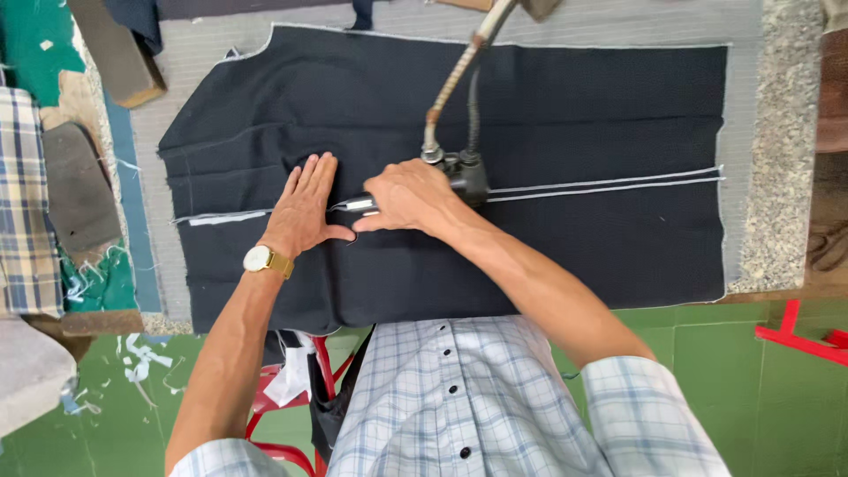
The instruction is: The person irons a large piece of black fabric laid out on a work table. They use a steam iron to press the fabric, then fold it in half and continue ironing the folded edge. A small wooden block is used to press down on the fabric while ironing.
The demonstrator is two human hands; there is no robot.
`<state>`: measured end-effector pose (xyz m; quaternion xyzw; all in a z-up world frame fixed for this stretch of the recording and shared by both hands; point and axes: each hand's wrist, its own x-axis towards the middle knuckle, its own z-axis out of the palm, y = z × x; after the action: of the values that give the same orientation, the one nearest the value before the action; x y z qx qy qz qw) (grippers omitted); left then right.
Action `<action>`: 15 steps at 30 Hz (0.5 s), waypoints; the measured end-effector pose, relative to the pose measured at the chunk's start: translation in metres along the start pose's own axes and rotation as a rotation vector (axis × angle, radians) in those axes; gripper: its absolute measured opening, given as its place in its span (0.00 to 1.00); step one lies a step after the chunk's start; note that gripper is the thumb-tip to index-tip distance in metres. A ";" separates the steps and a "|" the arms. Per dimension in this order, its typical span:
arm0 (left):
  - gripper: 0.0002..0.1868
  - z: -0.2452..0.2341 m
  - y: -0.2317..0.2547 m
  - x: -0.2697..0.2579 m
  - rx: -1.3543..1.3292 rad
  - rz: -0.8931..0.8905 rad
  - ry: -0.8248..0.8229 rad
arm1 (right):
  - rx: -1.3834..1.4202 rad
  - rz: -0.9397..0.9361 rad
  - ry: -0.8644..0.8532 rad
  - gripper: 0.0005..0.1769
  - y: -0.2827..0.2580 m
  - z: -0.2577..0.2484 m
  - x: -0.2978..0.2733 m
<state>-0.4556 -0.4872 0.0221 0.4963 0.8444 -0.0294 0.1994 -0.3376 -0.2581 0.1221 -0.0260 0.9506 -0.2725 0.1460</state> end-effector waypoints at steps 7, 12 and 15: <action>0.77 -0.011 0.007 0.001 -0.019 -0.025 -0.032 | 0.045 0.021 0.103 0.30 0.013 0.032 0.011; 0.79 -0.008 0.009 0.010 0.033 -0.047 -0.066 | 0.044 0.078 0.090 0.26 0.034 0.026 -0.032; 0.78 -0.009 0.020 0.009 0.081 -0.063 -0.072 | 0.041 0.123 0.020 0.26 0.060 0.003 -0.075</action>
<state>-0.4457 -0.4674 0.0296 0.4758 0.8500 -0.0875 0.2085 -0.2632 -0.1985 0.1081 0.0384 0.9460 -0.2828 0.1535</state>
